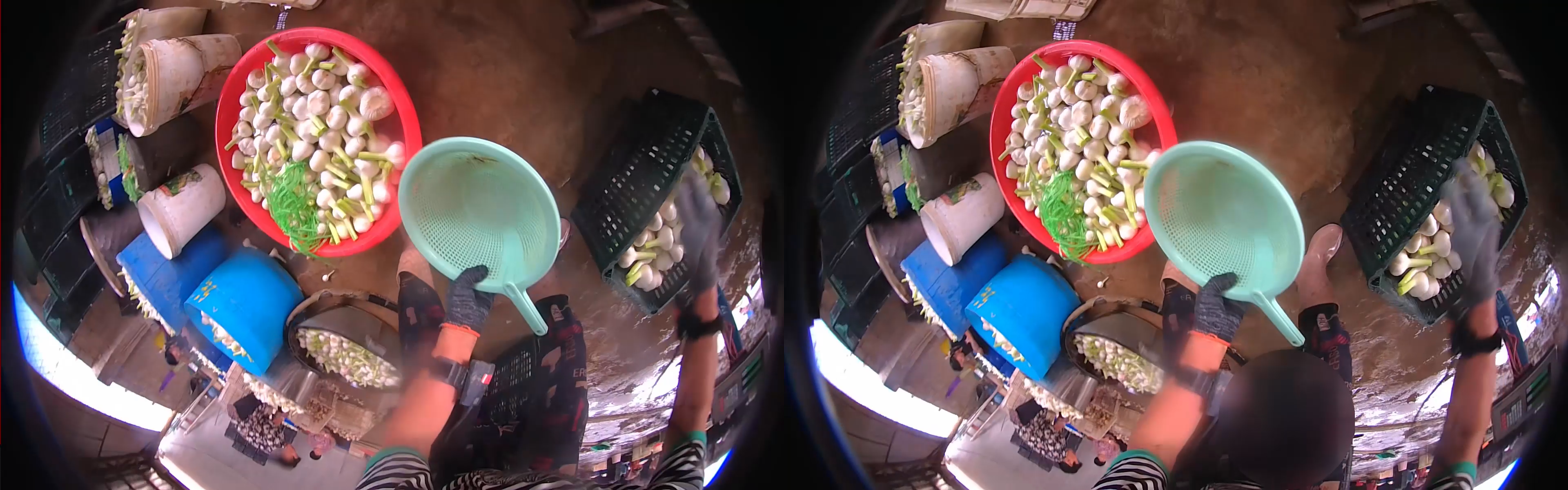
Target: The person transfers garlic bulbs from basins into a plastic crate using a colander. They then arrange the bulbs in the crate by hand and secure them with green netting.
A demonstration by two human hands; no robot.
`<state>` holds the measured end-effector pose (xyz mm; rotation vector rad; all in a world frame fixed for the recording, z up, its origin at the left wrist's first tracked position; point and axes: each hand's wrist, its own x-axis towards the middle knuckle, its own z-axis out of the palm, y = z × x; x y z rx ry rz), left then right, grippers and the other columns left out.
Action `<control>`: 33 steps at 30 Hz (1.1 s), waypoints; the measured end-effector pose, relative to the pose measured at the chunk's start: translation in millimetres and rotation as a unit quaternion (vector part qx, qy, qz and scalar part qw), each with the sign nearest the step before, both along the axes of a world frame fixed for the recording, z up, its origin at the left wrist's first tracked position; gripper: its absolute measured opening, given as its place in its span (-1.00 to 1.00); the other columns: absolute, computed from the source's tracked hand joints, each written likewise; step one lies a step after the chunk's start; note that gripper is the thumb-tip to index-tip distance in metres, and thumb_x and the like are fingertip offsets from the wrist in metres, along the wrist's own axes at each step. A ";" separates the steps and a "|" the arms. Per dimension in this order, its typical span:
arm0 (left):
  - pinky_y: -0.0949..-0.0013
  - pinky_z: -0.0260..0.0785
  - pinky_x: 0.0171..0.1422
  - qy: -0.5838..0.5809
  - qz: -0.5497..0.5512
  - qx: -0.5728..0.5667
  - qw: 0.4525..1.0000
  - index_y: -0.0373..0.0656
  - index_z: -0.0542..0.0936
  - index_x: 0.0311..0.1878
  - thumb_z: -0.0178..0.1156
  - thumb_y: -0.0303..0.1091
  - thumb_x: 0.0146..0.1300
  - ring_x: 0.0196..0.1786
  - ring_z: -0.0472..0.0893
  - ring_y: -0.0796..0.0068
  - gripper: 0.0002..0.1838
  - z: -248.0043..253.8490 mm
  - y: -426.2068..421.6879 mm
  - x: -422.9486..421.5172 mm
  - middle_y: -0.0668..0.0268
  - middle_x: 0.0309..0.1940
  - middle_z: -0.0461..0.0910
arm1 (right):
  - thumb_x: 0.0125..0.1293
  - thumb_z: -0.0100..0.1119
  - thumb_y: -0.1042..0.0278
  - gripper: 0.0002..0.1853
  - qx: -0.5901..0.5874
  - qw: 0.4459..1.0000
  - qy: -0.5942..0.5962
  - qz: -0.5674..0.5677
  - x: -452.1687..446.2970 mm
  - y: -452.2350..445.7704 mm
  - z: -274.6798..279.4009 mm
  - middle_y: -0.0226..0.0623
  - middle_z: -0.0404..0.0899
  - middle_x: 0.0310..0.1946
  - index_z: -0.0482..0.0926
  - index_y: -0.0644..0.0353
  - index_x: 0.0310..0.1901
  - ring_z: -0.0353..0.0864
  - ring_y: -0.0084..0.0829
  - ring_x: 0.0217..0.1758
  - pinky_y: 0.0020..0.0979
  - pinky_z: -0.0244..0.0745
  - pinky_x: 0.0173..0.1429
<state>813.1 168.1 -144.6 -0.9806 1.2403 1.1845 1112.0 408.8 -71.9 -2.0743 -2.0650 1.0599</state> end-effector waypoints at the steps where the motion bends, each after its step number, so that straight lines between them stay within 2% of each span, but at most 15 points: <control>1: 0.16 0.42 0.11 -0.028 0.003 0.035 0.999 -0.32 0.50 -0.18 0.17 -0.64 -0.09 -0.05 0.53 0.18 -0.69 -14.7 4.5 -11.3 0.15 -0.19 0.54 | 0.26 0.00 0.36 -0.62 -0.103 0.988 0.110 -0.041 -29.9 -31.0 4.0 -0.08 0.37 0.17 0.42 0.32 0.09 0.38 -0.28 0.22 -0.38 0.25 0.27; 3: 0.18 0.42 0.10 -0.077 0.021 0.102 0.992 -0.30 0.50 -0.17 0.19 -0.62 -0.10 -0.03 0.53 0.19 -0.67 -45.1 2.7 -34.5 0.14 -0.18 0.55 | 0.23 0.01 0.41 -0.60 -0.394 0.863 0.313 -0.037 -134.0 -56.4 37.9 -0.27 0.42 0.00 0.41 0.31 0.11 0.39 -0.44 0.07 -0.49 0.24 0.19; 5: 0.27 0.44 -0.02 0.142 -0.218 0.149 0.954 -0.27 0.53 -0.29 0.19 -0.56 -0.06 -0.21 0.55 0.28 -0.80 -49.5 7.1 -44.9 0.21 -0.35 0.54 | 0.22 0.01 0.44 -0.68 -0.367 0.837 0.404 0.033 -197.7 -104.2 6.6 -0.40 0.43 -0.22 0.41 0.31 0.02 0.43 -0.48 -0.14 -0.52 0.33 -0.01; 6: 0.32 0.44 -0.08 0.103 -0.220 0.135 0.961 -0.24 0.54 -0.29 0.21 -0.47 -0.04 -0.29 0.55 0.33 -0.81 -43.9 20.9 -61.8 0.25 -0.43 0.53 | 0.22 0.04 0.44 -0.69 -0.356 0.862 0.343 0.114 -231.6 -109.1 0.3 -0.42 0.44 -0.27 0.40 0.31 0.00 0.46 -0.46 -0.22 -0.49 0.39 -0.08; 9: 0.29 0.45 -0.13 -0.056 -0.262 0.153 0.951 -0.16 0.51 -0.12 0.16 -0.22 0.13 -0.17 0.53 0.37 -0.71 -32.7 54.8 -138.7 0.30 -0.34 0.54 | 0.20 0.16 0.23 -0.63 -0.437 0.738 0.433 -0.277 -304.8 -134.4 -32.3 -0.34 0.51 -0.27 0.42 0.29 -0.05 0.54 -0.39 -0.33 -0.39 0.47 -0.27; 12: 0.28 0.42 -0.26 0.296 -0.314 0.236 0.870 -0.09 0.46 0.01 0.07 -0.06 0.23 -0.13 0.49 0.44 -0.62 -124.5 29.4 -179.0 0.36 -0.27 0.51 | 0.18 0.06 0.35 -0.68 -0.187 0.960 0.206 -0.024 -351.0 -106.0 -65.6 -0.12 0.54 -0.33 0.40 0.31 -0.06 0.57 -0.19 -0.37 -0.23 0.47 -0.29; 15: 0.27 0.41 -0.29 0.497 -0.427 0.106 0.748 0.00 0.38 0.13 0.04 0.01 0.25 -0.12 0.46 0.41 -0.54 -207.1 -21.3 -270.2 0.34 -0.11 0.42 | 0.17 -0.05 0.43 -0.74 0.063 0.983 0.029 0.171 -395.6 -48.5 -111.6 0.07 0.56 -0.36 0.41 0.32 -0.10 0.57 0.01 -0.36 -0.08 0.46 -0.26; 17: 0.19 0.42 -0.24 0.454 -0.404 0.049 0.793 0.07 0.25 0.25 0.05 0.03 0.24 -0.03 0.43 0.33 -0.45 -202.7 -13.3 -296.0 0.30 0.06 0.32 | 0.16 -0.09 0.43 -0.75 0.052 0.977 -0.032 0.206 -428.3 -13.0 -137.0 0.12 0.56 -0.33 0.46 0.31 -0.15 0.57 0.08 -0.31 -0.03 0.45 -0.21; 19: 0.04 0.40 -0.19 0.190 -0.263 -0.003 0.946 0.16 0.07 0.35 0.11 0.13 0.16 0.11 0.35 0.21 -0.25 -127.6 51.6 -319.5 0.29 0.19 0.21 | 0.14 -0.07 0.41 -0.76 -0.081 0.956 -0.149 0.240 -458.7 8.4 -147.8 0.12 0.57 -0.30 0.50 0.29 -0.18 0.58 0.07 -0.28 -0.03 0.46 -0.18; 22: -0.18 0.27 0.02 0.138 -0.124 -0.047 0.982 0.15 0.02 0.38 0.14 0.27 0.02 0.14 0.32 0.12 -0.09 -178.4 66.7 -322.1 0.27 0.21 0.23 | 0.12 -0.03 0.41 -0.76 -0.071 0.964 -0.135 0.219 -460.5 -11.1 -176.1 0.12 0.58 -0.29 0.53 0.32 -0.22 0.58 0.07 -0.21 -0.06 0.47 -0.15; 24: -0.12 0.18 0.21 -0.038 -0.041 0.031 0.998 0.03 -0.04 0.41 0.25 0.07 0.00 0.20 0.31 0.16 -0.03 -196.6 71.1 -337.7 0.21 0.23 0.25 | 0.14 -0.02 0.30 -0.74 -0.151 0.964 -0.109 0.189 -460.7 -22.5 -175.4 0.07 0.56 -0.48 0.55 0.34 -0.31 0.59 -0.05 -0.36 -0.16 0.44 -0.25; 27: 0.33 0.14 0.37 0.238 -0.231 0.182 0.926 -0.14 0.03 0.39 0.22 -0.48 0.04 0.28 0.28 0.33 -0.16 -192.1 75.9 -334.0 0.18 0.28 0.23 | 0.14 0.05 0.25 -0.74 -0.302 0.940 -0.021 0.156 -463.7 -28.1 -171.3 -0.16 0.55 -0.58 0.56 0.32 -0.42 0.54 -0.42 -0.50 -0.34 0.39 -0.39; 28: 0.33 0.21 0.34 0.267 -0.257 0.196 0.908 -0.14 0.08 0.37 0.19 -0.44 0.11 0.25 0.32 0.32 -0.24 -207.0 70.3 -338.6 0.19 0.26 0.26 | 0.11 0.06 0.31 -0.79 -0.314 0.931 0.036 0.181 -459.4 -33.6 -185.6 -0.16 0.54 -0.61 0.57 0.29 -0.45 0.53 -0.40 -0.54 -0.34 0.39 -0.42; 30: 0.35 0.37 0.13 -0.012 -0.052 0.180 0.982 -0.09 0.37 0.22 0.10 0.20 0.18 0.11 0.44 0.42 -0.32 -196.2 99.0 -343.4 0.21 0.08 0.46 | 0.06 0.08 0.44 -0.89 -0.333 0.903 0.154 0.222 -447.5 -50.8 -220.7 -0.17 0.52 -0.66 0.59 0.22 -0.51 0.52 -0.37 -0.62 -0.36 0.39 -0.47; 33: 0.28 0.33 0.12 0.089 -0.206 0.096 0.970 -0.23 0.36 0.21 0.06 0.25 0.18 0.14 0.42 0.26 -0.24 -204.8 121.2 -326.8 0.07 0.07 0.45 | 0.00 0.05 0.51 -0.92 -0.399 0.884 0.147 0.194 -456.9 -55.9 -212.2 -0.28 0.45 -0.70 0.53 0.26 -0.54 0.42 -0.56 -0.65 -0.45 0.33 -0.57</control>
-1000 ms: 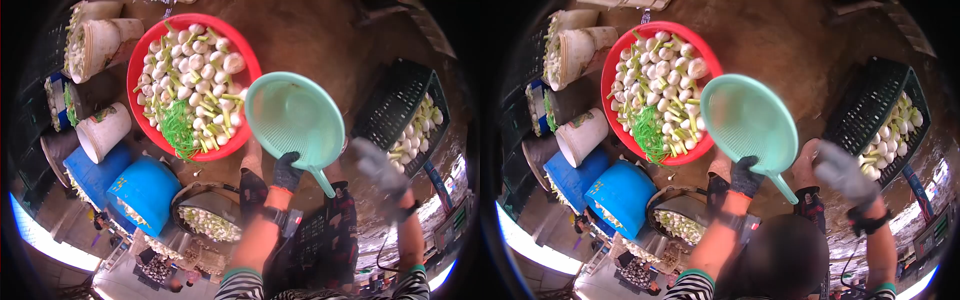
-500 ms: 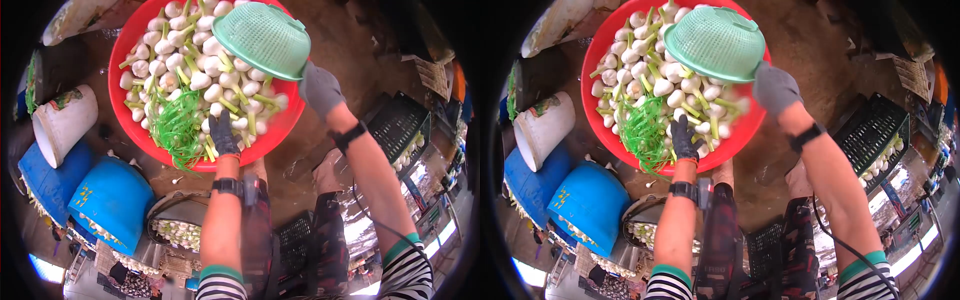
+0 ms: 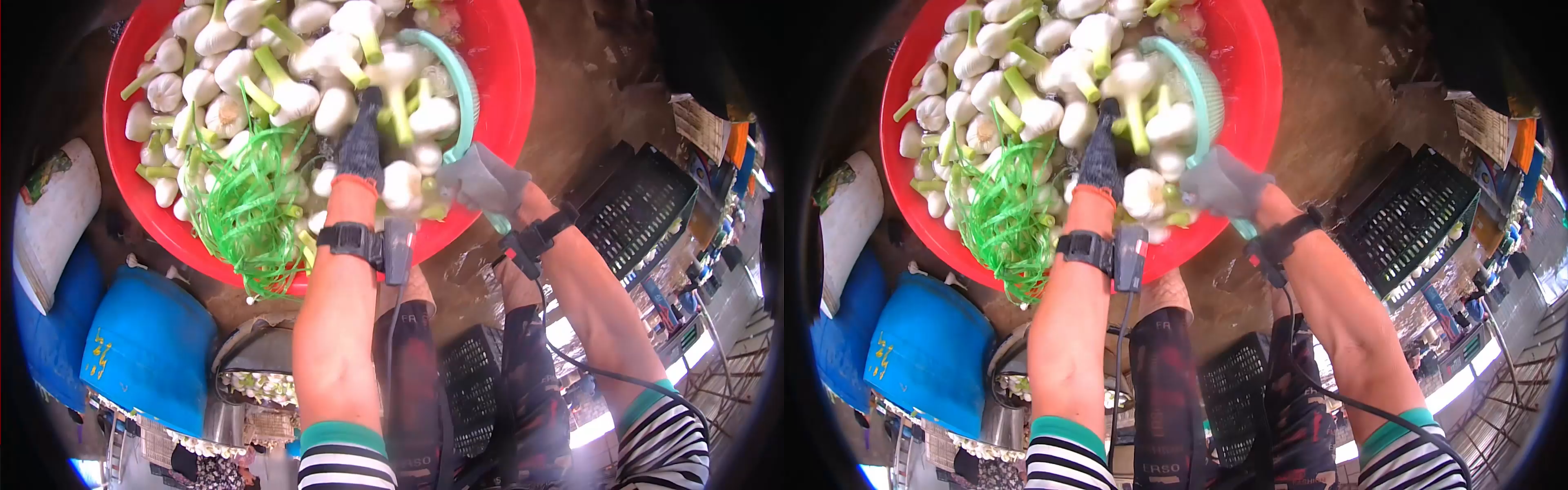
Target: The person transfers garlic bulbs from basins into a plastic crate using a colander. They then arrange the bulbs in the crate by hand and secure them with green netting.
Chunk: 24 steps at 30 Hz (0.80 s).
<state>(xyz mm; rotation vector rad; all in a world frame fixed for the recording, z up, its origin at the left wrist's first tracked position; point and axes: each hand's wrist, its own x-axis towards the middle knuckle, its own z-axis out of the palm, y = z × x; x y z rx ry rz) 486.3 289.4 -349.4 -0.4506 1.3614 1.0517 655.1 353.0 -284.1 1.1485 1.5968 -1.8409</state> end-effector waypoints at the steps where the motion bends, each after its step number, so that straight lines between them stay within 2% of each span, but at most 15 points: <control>1: 0.26 0.30 0.14 0.033 -0.039 -0.017 0.999 -0.26 0.35 0.21 0.05 0.25 0.18 0.14 0.41 0.21 -0.23 -4.9 0.1 4.5 0.03 0.07 0.44 | -0.01 0.04 0.52 -0.92 -0.034 0.999 -0.006 -0.033 2.3 -3.7 1.8 -0.30 0.44 -0.70 0.52 0.28 -0.55 0.41 -0.59 -0.66 -0.47 0.32 -0.58; 5: 0.18 0.20 0.21 0.184 -0.198 -0.056 0.961 -0.39 0.30 0.21 0.01 0.25 0.17 0.16 0.37 0.03 -0.17 -6.8 18.4 13.0 -0.12 0.09 0.40 | 0.09 0.04 0.48 -0.91 -0.081 0.980 0.028 -0.177 4.7 -21.8 36.9 -0.42 0.41 -0.67 0.50 0.26 -0.50 0.33 -0.70 -0.67 -0.60 0.21 -0.63; 7: 0.20 0.13 0.27 0.323 -0.275 0.013 0.905 -0.30 0.33 0.21 0.05 0.18 0.17 0.21 0.31 0.06 -0.25 23.4 14.0 30.7 -0.05 0.18 0.32 | 0.20 0.03 0.40 -0.85 -0.131 0.950 0.001 -0.284 0.9 -28.8 69.8 -0.52 0.37 -0.67 0.47 0.19 -0.50 0.27 -0.77 -0.69 -0.69 0.10 -0.66; 9: 0.22 0.14 0.27 0.252 -0.120 0.073 0.957 -0.28 0.35 0.19 0.12 0.07 0.19 0.20 0.33 0.09 -0.32 46.5 9.4 40.4 -0.01 0.17 0.33 | 0.23 0.04 0.38 -0.90 -0.149 0.941 0.012 -0.304 14.3 -39.0 81.4 -0.51 0.38 -0.63 0.45 0.20 -0.38 0.28 -0.76 -0.68 -0.71 0.14 -0.66; 10: 0.22 0.16 0.26 0.322 -0.113 0.089 0.936 -0.29 0.36 0.18 0.16 -0.03 0.19 0.19 0.34 0.13 -0.38 61.9 9.5 52.1 0.01 0.16 0.35 | 0.24 0.04 0.38 -0.91 -0.152 0.938 0.022 -0.311 22.0 -44.5 86.3 -0.50 0.39 -0.62 0.45 0.20 -0.35 0.28 -0.76 -0.67 -0.71 0.15 -0.66; 12: 0.26 0.19 0.25 0.329 -0.123 0.133 0.927 -0.31 0.36 0.18 0.15 -0.07 0.22 0.18 0.36 0.18 -0.41 89.0 1.6 62.8 0.05 0.13 0.39 | 0.26 0.05 0.40 -0.88 -0.201 0.911 0.059 -0.356 35.2 -53.1 97.0 -0.45 0.43 -0.53 0.40 0.18 -0.20 0.32 -0.74 -0.62 -0.74 0.17 -0.65; 14: 0.45 0.43 -0.05 0.213 0.030 0.132 0.968 -0.34 0.49 0.02 0.18 -0.38 0.23 -0.12 0.52 0.51 -0.67 80.8 -8.9 72.6 0.28 -0.08 0.54 | 0.23 0.07 0.40 -0.92 -0.211 0.897 0.068 -0.381 50.1 -58.4 114.3 -0.45 0.43 -0.58 0.46 0.21 -0.36 0.35 -0.71 -0.59 -0.64 0.23 -0.60; 15: 0.28 0.31 0.15 0.257 -0.020 0.075 0.963 -0.34 0.40 0.12 0.19 -0.16 0.20 0.04 0.48 0.27 -0.47 106.6 -8.1 87.0 0.13 0.04 0.50 | 0.22 0.09 0.41 -0.88 -0.217 0.890 0.070 -0.395 58.4 -60.8 123.0 -0.45 0.43 -0.60 0.49 0.22 -0.44 0.36 -0.69 -0.57 -0.60 0.26 -0.57; 17: 0.29 0.32 0.12 0.257 -0.012 0.075 0.963 -0.34 0.42 0.11 0.22 -0.20 0.18 0.00 0.49 0.32 -0.48 150.8 -4.3 107.4 0.18 0.05 0.50 | 0.21 0.08 0.46 -0.93 -0.235 0.883 0.085 -0.398 80.4 -65.6 137.6 -0.45 0.44 -0.57 0.49 0.22 -0.41 0.38 -0.69 -0.53 -0.57 0.29 -0.53; 18: 0.28 0.32 0.12 0.303 -0.043 0.069 0.950 -0.34 0.42 0.11 0.21 -0.22 0.19 -0.01 0.49 0.33 -0.50 169.0 -5.2 119.5 0.19 0.04 0.50 | 0.21 0.08 0.49 -0.95 -0.242 0.879 0.088 -0.401 94.1 -67.1 146.5 -0.45 0.45 -0.55 0.48 0.22 -0.40 0.39 -0.68 -0.51 -0.56 0.31 -0.51; 20: 0.29 0.32 0.12 0.382 -0.097 0.122 0.911 -0.33 0.44 0.09 0.20 -0.27 0.22 -0.02 0.48 0.32 -0.56 174.1 -14.8 146.7 0.20 0.01 0.51 | 0.21 0.07 0.51 -0.98 -0.270 0.796 0.143 -0.522 111.4 -72.7 168.5 -0.46 0.46 -0.53 0.48 0.22 -0.36 0.39 -0.67 -0.50 -0.54 0.33 -0.47; 21: 0.29 0.32 0.14 0.366 -0.099 0.137 0.915 -0.33 0.44 0.10 0.20 -0.28 0.23 0.00 0.48 0.33 -0.56 185.7 -13.9 166.1 0.19 0.03 0.51 | 0.22 0.06 0.52 -0.98 -0.268 0.748 0.161 -0.585 128.3 -75.2 182.1 -0.46 0.47 -0.51 0.48 0.22 -0.34 0.39 -0.66 -0.50 -0.52 0.34 -0.45; 22: 0.29 0.33 0.16 0.350 -0.102 0.152 0.919 -0.34 0.44 0.11 0.20 -0.29 0.24 0.02 0.48 0.34 -0.56 197.1 -12.4 185.8 0.19 0.05 0.50 | 0.23 0.06 0.52 -0.96 -0.235 0.765 0.219 -0.558 154.8 -95.2 172.5 -0.46 0.48 -0.48 0.48 0.21 -0.29 0.40 -0.66 -0.46 -0.53 0.35 -0.41; 23: 0.32 0.35 0.14 0.246 -0.062 0.183 0.950 -0.36 0.43 0.11 0.19 -0.31 0.24 0.03 0.49 0.37 -0.56 212.6 -17.7 206.2 0.18 0.05 0.50 | 0.24 0.06 0.51 -0.95 -0.222 0.768 0.238 -0.551 189.2 -108.2 176.8 -0.45 0.48 -0.45 0.48 0.20 -0.26 0.40 -0.66 -0.43 -0.53 0.37 -0.37; 24: 0.34 0.37 0.12 0.214 -0.091 0.153 0.960 -0.37 0.43 0.12 0.20 -0.32 0.24 0.01 0.50 0.38 -0.56 230.1 -17.0 229.8 0.19 0.04 0.51 | 0.25 0.06 0.49 -0.93 -0.210 0.770 0.258 -0.544 223.8 -121.3 181.7 -0.45 0.48 -0.41 0.47 0.19 -0.23 0.41 -0.65 -0.40 -0.54 0.38 -0.34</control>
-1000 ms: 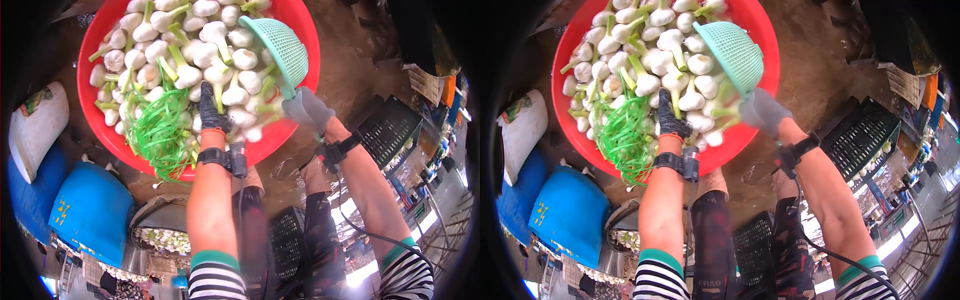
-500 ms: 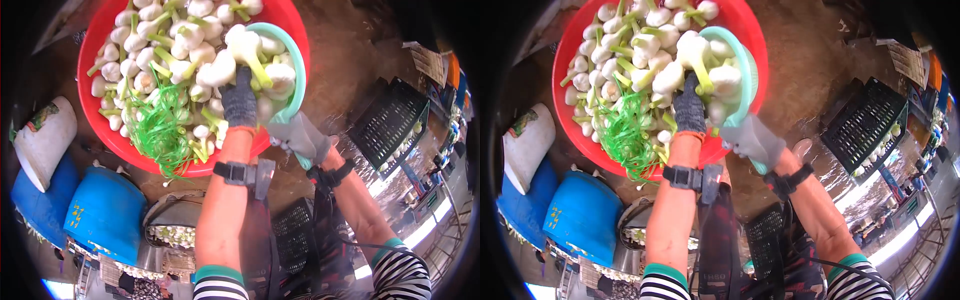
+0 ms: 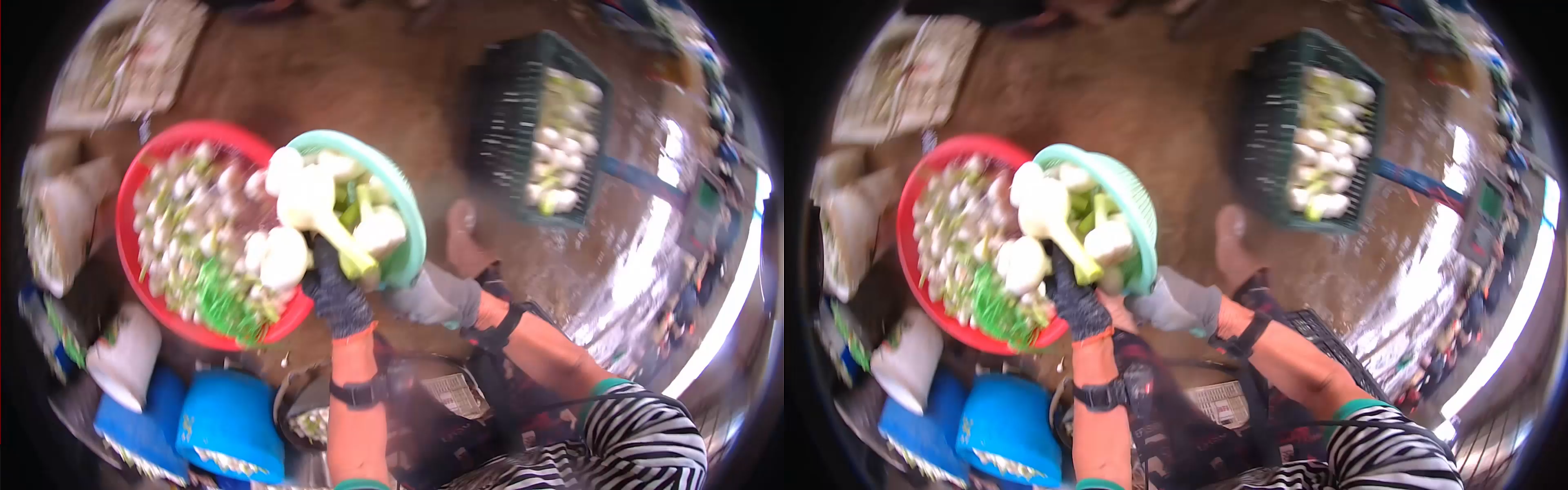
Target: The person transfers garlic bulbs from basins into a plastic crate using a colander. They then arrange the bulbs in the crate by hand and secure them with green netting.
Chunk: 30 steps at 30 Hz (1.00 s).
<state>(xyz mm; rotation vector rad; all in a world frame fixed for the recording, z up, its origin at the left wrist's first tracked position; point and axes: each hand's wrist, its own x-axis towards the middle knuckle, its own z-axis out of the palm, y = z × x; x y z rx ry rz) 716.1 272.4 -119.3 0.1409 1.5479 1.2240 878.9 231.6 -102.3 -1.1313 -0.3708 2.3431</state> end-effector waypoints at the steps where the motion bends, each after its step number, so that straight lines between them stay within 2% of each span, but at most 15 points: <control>1: 0.34 0.38 0.12 0.061 -0.062 0.013 0.996 -0.35 0.42 0.13 0.18 -0.32 0.25 0.02 0.50 0.36 -0.57 18.1 4.4 35.8 0.18 0.05 0.49 | 0.27 0.05 0.45 -0.91 -0.022 1.000 0.005 -0.014 26.9 -5.8 16.9 -0.45 0.48 -0.38 0.47 0.18 -0.21 0.41 -0.64 -0.38 -0.54 0.39 -0.30; 2: 0.33 0.38 0.12 0.125 -0.117 0.026 0.985 -0.33 0.42 0.13 0.16 -0.31 0.27 0.03 0.49 0.34 -0.58 37.1 8.4 71.4 0.18 0.06 0.48 | 0.29 0.04 0.40 -0.89 -0.044 0.999 0.018 -0.025 48.2 -7.9 29.5 -0.44 0.47 -0.35 0.46 0.18 -0.18 0.42 -0.63 -0.36 -0.55 0.41 -0.27; 3: 0.33 0.40 0.10 0.015 -0.064 -0.013 0.998 -0.30 0.42 0.14 0.12 -0.30 0.30 0.01 0.50 0.33 -0.60 51.5 12.6 105.8 0.17 0.07 0.46 | 0.31 0.02 0.36 -0.87 -0.085 0.990 0.030 -0.110 74.6 -9.7 44.7 -0.44 0.46 -0.31 0.45 0.18 -0.16 0.42 -0.62 -0.35 -0.55 0.41 -0.27; 5: 0.30 0.32 0.17 0.005 -0.163 0.027 0.986 -0.28 0.41 0.15 0.13 -0.32 0.28 0.06 0.46 0.31 -0.60 53.8 -2.5 168.5 0.12 0.09 0.45 | 0.34 -0.04 0.27 -0.81 -0.169 0.946 0.069 -0.268 134.0 -19.4 79.1 -0.42 0.45 -0.25 0.42 0.18 -0.12 0.43 -0.60 -0.32 -0.56 0.43 -0.25; 9: 0.22 0.28 0.15 -0.181 -0.208 0.012 0.961 -0.32 0.43 0.04 0.19 -0.31 0.21 0.00 0.47 0.32 -0.61 88.6 3.2 306.8 0.15 -0.04 0.51 | 0.30 -0.03 0.20 -0.78 0.019 0.937 -0.324 -0.129 236.6 -40.6 123.1 -0.39 0.48 -0.35 0.44 0.17 -0.17 0.50 -0.46 -0.37 -0.42 0.43 -0.32; 10: 0.22 0.31 0.09 -0.014 -0.361 0.049 0.931 -0.29 0.44 0.01 0.18 -0.31 0.21 -0.06 0.49 0.29 -0.64 64.8 -1.2 326.7 0.14 -0.11 0.52 | 0.25 0.03 0.22 -0.80 0.032 0.911 -0.400 -0.090 256.3 -38.7 129.3 -0.36 0.50 -0.44 0.47 0.17 -0.23 0.53 -0.35 -0.42 -0.34 0.44 -0.34; 11: 0.23 0.34 0.02 0.152 -0.497 0.085 0.850 -0.26 0.45 -0.01 0.16 -0.31 0.20 -0.12 0.51 0.26 -0.67 31.0 -8.7 348.1 0.13 -0.18 0.54 | 0.23 0.07 0.23 -0.81 0.087 0.836 -0.541 0.035 273.2 -34.4 124.4 -0.37 0.47 -0.52 0.49 0.18 -0.28 0.50 -0.41 -0.48 -0.36 0.39 -0.39; 13: 0.24 0.39 -0.10 0.454 -0.679 0.149 0.557 -0.21 0.47 -0.06 0.12 -0.32 0.19 -0.24 0.54 0.20 -0.73 -37.4 -19.5 384.5 0.12 -0.33 0.56 | 0.21 0.07 0.24 -0.80 0.180 0.666 -0.700 0.185 315.5 -24.0 84.6 -0.30 0.46 -0.62 0.51 0.21 -0.36 0.50 -0.37 -0.53 -0.33 0.36 -0.44; 15: 0.31 0.42 -0.16 0.169 -0.510 -0.046 0.842 -0.17 0.56 -0.17 0.10 -0.04 0.21 -0.33 0.53 0.20 -0.64 -79.9 -30.9 398.2 0.15 -0.46 0.55 | 0.20 0.04 0.25 -0.79 0.217 0.571 -0.764 0.206 349.7 -11.5 46.3 -0.17 0.51 -0.60 0.52 0.24 -0.38 0.53 -0.18 -0.49 -0.25 0.38 -0.41; 16: 0.32 0.43 -0.18 0.166 -0.508 -0.084 0.841 -0.18 0.56 -0.17 0.12 -0.01 0.20 -0.32 0.53 0.24 -0.61 -98.0 -35.3 401.4 0.16 -0.45 0.56 | 0.18 0.03 0.26 -0.79 0.219 0.539 -0.788 0.201 357.0 5.5 38.9 -0.12 0.53 -0.57 0.52 0.24 -0.35 0.53 -0.07 -0.46 -0.21 0.39 -0.39; 20: 0.26 0.45 -0.25 -0.051 -0.286 -0.181 0.940 -0.24 0.47 0.02 0.13 0.10 0.19 -0.28 0.53 0.30 -0.43 -112.6 -66.4 403.7 0.20 -0.28 0.55 | 0.17 0.05 0.24 -0.79 0.155 0.576 -0.799 0.082 373.6 24.3 34.3 -0.07 0.53 -0.53 0.53 0.21 -0.32 0.54 -0.01 -0.39 -0.16 0.41 -0.36; 22: 0.20 0.44 -0.27 -0.141 -0.217 -0.208 0.943 -0.19 0.44 0.03 0.09 0.17 0.20 -0.25 0.51 0.25 -0.41 -110.5 -66.4 404.2 0.24 -0.19 0.51 | 0.18 0.06 0.22 -0.79 0.154 0.581 -0.797 0.059 373.6 25.8 40.6 -0.08 0.53 -0.50 0.53 0.19 -0.29 0.54 -0.03 -0.40 -0.18 0.42 -0.36; 25: 0.11 0.39 -0.31 -0.291 -0.201 -0.346 0.869 -0.05 0.40 0.06 0.05 0.23 0.18 -0.23 0.47 0.20 -0.41 -54.3 -27.3 409.2 0.29 -0.11 0.45 | 0.24 0.05 0.26 -0.81 0.281 0.534 -0.780 0.167 386.7 12.7 32.9 -0.22 0.58 -0.40 0.52 0.20 -0.25 0.57 -0.19 -0.43 -0.27 0.46 -0.37; 28: 0.06 0.28 -0.34 -0.232 -0.289 -0.375 0.849 0.10 0.39 0.07 0.05 0.30 0.13 -0.22 0.43 0.22 -0.42 -51.5 -26.7 422.7 0.34 -0.12 0.41 | 0.25 0.09 0.33 -0.84 0.123 0.755 -0.628 -0.142 385.6 2.3 30.8 -0.43 0.53 -0.36 0.50 0.20 -0.21 0.53 -0.42 -0.41 -0.40 0.46 -0.36; 30: 0.07 0.26 -0.35 -0.275 -0.250 -0.376 0.849 0.10 0.40 0.06 0.08 0.27 0.12 -0.24 0.43 0.27 -0.43 -75.8 -41.3 416.8 0.36 -0.15 0.43 | 0.24 0.12 0.38 -0.86 0.207 0.742 -0.609 -0.191 376.5 -11.4 35.1 -0.48 0.49 -0.36 0.49 0.21 -0.20 0.49 -0.54 -0.37 -0.47 0.44 -0.36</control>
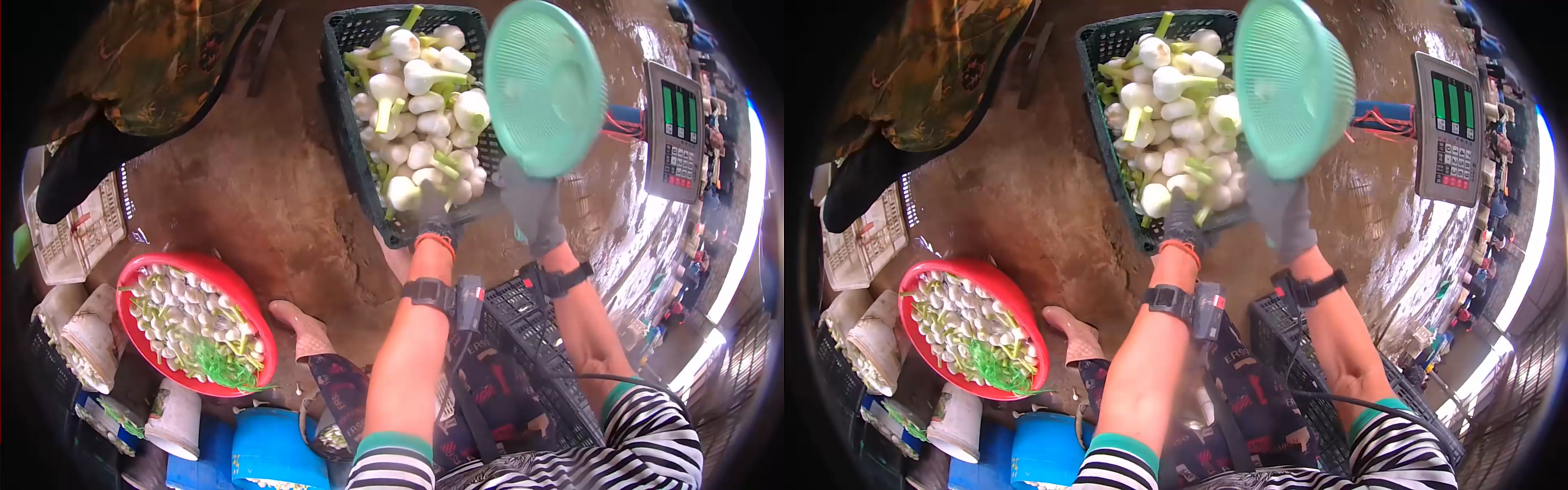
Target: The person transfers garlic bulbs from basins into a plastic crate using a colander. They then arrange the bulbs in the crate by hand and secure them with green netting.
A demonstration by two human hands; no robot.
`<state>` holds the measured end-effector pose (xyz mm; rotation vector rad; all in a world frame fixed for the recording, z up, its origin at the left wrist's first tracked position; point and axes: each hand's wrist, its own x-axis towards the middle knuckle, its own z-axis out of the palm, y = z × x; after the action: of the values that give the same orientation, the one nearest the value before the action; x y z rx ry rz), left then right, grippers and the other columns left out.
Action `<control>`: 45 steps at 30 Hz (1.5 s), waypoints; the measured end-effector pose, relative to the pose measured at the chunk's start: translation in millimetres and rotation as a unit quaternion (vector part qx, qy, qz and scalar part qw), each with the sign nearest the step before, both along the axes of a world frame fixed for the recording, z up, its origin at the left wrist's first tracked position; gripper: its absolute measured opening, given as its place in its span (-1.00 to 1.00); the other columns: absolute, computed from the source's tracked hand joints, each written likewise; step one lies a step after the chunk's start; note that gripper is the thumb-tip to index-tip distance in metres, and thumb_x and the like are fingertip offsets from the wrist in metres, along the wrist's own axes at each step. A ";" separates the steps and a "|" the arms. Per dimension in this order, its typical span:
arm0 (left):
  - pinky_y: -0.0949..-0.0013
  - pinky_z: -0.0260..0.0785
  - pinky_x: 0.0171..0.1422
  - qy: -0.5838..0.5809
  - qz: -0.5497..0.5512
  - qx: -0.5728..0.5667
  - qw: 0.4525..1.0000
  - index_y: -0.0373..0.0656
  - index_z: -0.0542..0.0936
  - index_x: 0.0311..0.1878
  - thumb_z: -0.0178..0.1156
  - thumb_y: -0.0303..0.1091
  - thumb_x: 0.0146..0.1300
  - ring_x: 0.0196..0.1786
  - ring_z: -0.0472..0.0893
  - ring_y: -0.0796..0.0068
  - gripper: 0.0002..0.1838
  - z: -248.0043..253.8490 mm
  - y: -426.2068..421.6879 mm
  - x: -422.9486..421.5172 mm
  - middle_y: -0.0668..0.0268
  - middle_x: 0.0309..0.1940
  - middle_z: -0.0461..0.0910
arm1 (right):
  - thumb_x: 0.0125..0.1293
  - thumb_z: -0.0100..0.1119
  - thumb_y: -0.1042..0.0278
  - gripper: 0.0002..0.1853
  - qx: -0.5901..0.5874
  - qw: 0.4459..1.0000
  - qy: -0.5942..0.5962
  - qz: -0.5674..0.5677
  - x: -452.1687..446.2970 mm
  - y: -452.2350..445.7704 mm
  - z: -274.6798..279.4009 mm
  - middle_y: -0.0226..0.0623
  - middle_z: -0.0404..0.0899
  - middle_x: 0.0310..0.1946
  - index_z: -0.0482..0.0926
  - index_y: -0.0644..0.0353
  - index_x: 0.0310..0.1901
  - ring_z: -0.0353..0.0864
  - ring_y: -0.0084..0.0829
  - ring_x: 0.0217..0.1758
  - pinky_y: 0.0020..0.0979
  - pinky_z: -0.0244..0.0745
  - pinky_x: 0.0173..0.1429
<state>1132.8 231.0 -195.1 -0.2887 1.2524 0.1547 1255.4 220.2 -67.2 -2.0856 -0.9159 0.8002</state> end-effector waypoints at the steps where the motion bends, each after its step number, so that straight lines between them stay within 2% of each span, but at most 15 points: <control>1: 0.08 0.25 -0.36 -0.034 0.076 -0.021 0.996 0.10 0.40 0.06 0.11 0.24 0.11 -0.27 0.43 0.31 -0.44 -11.6 -7.7 -5.6 0.37 -0.17 0.44 | 0.24 0.12 0.38 -0.85 -0.003 1.000 0.016 -0.022 -8.7 -8.3 6.6 -0.47 0.47 -0.38 0.48 0.22 -0.19 0.48 -0.56 -0.37 -0.50 0.42 -0.36; 3: 0.15 0.29 -0.34 -0.066 0.078 0.057 0.993 0.04 0.43 0.05 0.12 0.13 0.16 -0.31 0.44 0.35 -0.51 -12.2 -25.9 -34.3 0.35 -0.21 0.48 | 0.25 0.13 0.38 -0.83 -0.007 0.996 0.048 -0.068 -28.1 -22.8 22.5 -0.47 0.45 -0.40 0.46 0.24 -0.18 0.44 -0.60 -0.38 -0.55 0.39 -0.37; 6: 0.27 0.35 -0.31 -0.079 0.018 0.146 0.986 -0.05 0.47 0.02 0.12 -0.07 0.22 -0.33 0.49 0.38 -0.62 43.7 -26.5 -86.1 0.33 -0.26 0.53 | 0.29 0.04 0.30 -0.79 -0.097 0.912 0.355 -0.182 -84.2 -35.8 64.7 -0.40 0.45 -0.31 0.41 0.21 -0.12 0.45 -0.58 -0.33 -0.52 0.40 -0.33; 9: 0.34 0.45 -0.33 -0.102 0.110 0.002 0.989 -0.14 0.46 0.07 0.18 -0.25 0.19 -0.25 0.59 0.38 -0.61 62.9 -30.4 -160.2 0.32 -0.27 0.57 | 0.30 -0.02 0.36 -0.85 -0.167 0.950 0.260 0.050 -134.8 -47.1 73.3 -0.42 0.45 -0.35 0.41 0.19 -0.14 0.47 -0.56 -0.35 -0.52 0.42 -0.31; 12: 0.28 0.41 -0.28 0.059 0.170 0.048 0.982 -0.05 0.50 -0.05 0.11 -0.21 0.25 -0.29 0.56 0.35 -0.75 55.7 -33.1 -265.1 0.34 -0.28 0.55 | 0.24 0.02 0.53 -0.94 -0.149 0.930 0.243 0.231 -216.2 -31.6 56.4 -0.51 0.46 -0.50 0.46 0.19 -0.27 0.47 -0.58 -0.46 -0.52 0.42 -0.35; 14: 0.24 0.38 -0.23 0.066 0.275 0.081 0.956 0.04 0.49 -0.17 0.11 -0.16 0.25 -0.25 0.53 0.33 -0.84 17.7 -60.3 -345.3 0.37 -0.30 0.51 | 0.21 0.08 0.41 -0.90 -0.241 0.884 0.356 0.183 -274.2 -15.6 41.0 -0.30 0.55 -0.57 0.50 0.25 -0.36 0.56 -0.38 -0.50 -0.37 0.45 -0.34; 15: 0.25 0.36 -0.23 0.109 0.257 0.184 0.942 0.04 0.48 -0.21 0.12 -0.13 0.23 -0.23 0.51 0.34 -0.83 -37.1 -93.6 -396.9 0.39 -0.31 0.50 | 0.19 0.08 0.35 -0.85 -0.266 0.878 0.324 0.231 -306.9 -5.8 28.8 -0.20 0.56 -0.55 0.50 0.27 -0.35 0.57 -0.28 -0.47 -0.31 0.45 -0.31; 21: 0.13 0.40 -0.26 0.347 0.289 0.097 0.887 0.08 0.48 -0.02 0.12 0.01 0.16 -0.07 0.47 0.31 -0.63 -38.1 -54.6 -554.3 0.42 -0.05 0.45 | 0.17 0.02 0.27 -0.77 -0.238 0.864 0.037 0.441 -491.0 58.5 -46.5 0.15 0.54 -0.35 0.51 0.27 -0.31 0.52 0.13 -0.23 -0.03 0.41 -0.18; 25: 0.03 0.42 -0.14 0.344 0.191 0.235 0.889 0.19 0.24 0.32 0.13 0.04 0.14 0.14 0.38 0.16 -0.34 -90.0 -35.8 -612.2 0.43 0.32 0.14 | 0.13 0.08 0.22 -0.69 -0.289 0.807 -0.095 0.506 -563.3 88.8 -122.4 0.12 0.58 -0.36 0.57 0.34 -0.29 0.58 0.05 -0.21 -0.11 0.47 -0.12; 30: -0.18 0.34 -0.15 0.240 0.308 0.157 0.907 0.25 -0.18 0.45 0.18 0.20 0.04 0.20 0.24 -0.12 0.01 -108.6 36.7 -625.7 0.25 0.36 0.07 | 0.08 0.06 0.37 -0.84 -0.275 0.719 -0.097 0.630 -594.3 99.0 -195.3 0.02 0.56 -0.38 0.57 0.23 -0.35 0.56 0.00 -0.27 -0.17 0.45 -0.22; 33: 0.09 0.33 0.01 0.202 0.349 0.075 0.912 0.08 0.35 0.21 0.21 0.23 0.00 0.06 0.38 0.17 -0.26 -150.2 56.1 -630.9 0.23 0.12 0.36 | 0.03 0.13 0.40 -0.91 -0.066 0.599 -0.045 0.797 -585.7 110.3 -217.4 -0.07 0.51 -0.54 0.53 0.21 -0.45 0.51 -0.12 -0.47 -0.25 0.41 -0.35; 35: 0.23 0.32 0.04 0.170 0.347 0.145 0.911 0.04 0.50 0.10 0.24 0.25 -0.05 0.01 0.41 0.26 -0.31 -205.0 53.1 -635.5 0.22 0.05 0.42 | 0.00 0.11 0.46 -0.92 -0.155 0.666 0.068 0.726 -583.1 107.8 -207.7 -0.15 0.39 -0.65 0.44 0.24 -0.54 0.32 -0.26 -0.60 -0.34 0.33 -0.46; 37: 0.23 0.32 0.01 0.199 0.326 0.121 0.916 0.06 0.50 0.08 0.22 0.22 -0.02 0.00 0.41 0.29 -0.37 -168.5 65.6 -634.1 0.26 0.02 0.44 | -0.02 0.10 0.49 -0.91 -0.157 0.702 0.124 0.683 -586.4 100.7 -189.1 -0.18 0.36 -0.67 0.40 0.25 -0.57 0.27 -0.31 -0.62 -0.38 0.30 -0.49; 38: 0.24 0.32 0.01 0.176 0.338 0.112 0.918 0.06 0.50 0.08 0.20 0.20 0.01 -0.01 0.41 0.31 -0.39 -155.9 65.7 -635.7 0.29 0.01 0.45 | -0.01 0.10 0.53 -0.92 -0.315 0.748 0.265 0.521 -591.9 102.1 -160.2 -0.32 0.37 -0.68 0.41 0.23 -0.57 0.31 -0.47 -0.61 -0.43 0.31 -0.50; 45: 0.28 0.29 0.13 0.302 0.199 0.264 0.894 -0.12 0.44 0.14 -0.08 -0.06 0.33 0.06 0.44 0.37 -0.55 -72.9 47.8 -607.9 0.26 0.02 0.47 | 0.16 0.10 0.38 -0.85 -0.328 0.791 0.370 0.360 -559.6 39.9 -101.0 -0.36 0.48 -0.63 0.55 0.30 -0.39 0.44 -0.66 -0.56 -0.45 0.39 -0.47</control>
<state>525.0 278.8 -268.0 -0.0099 1.6902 0.9847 695.8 260.1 -168.2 -1.5759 -1.0369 2.4208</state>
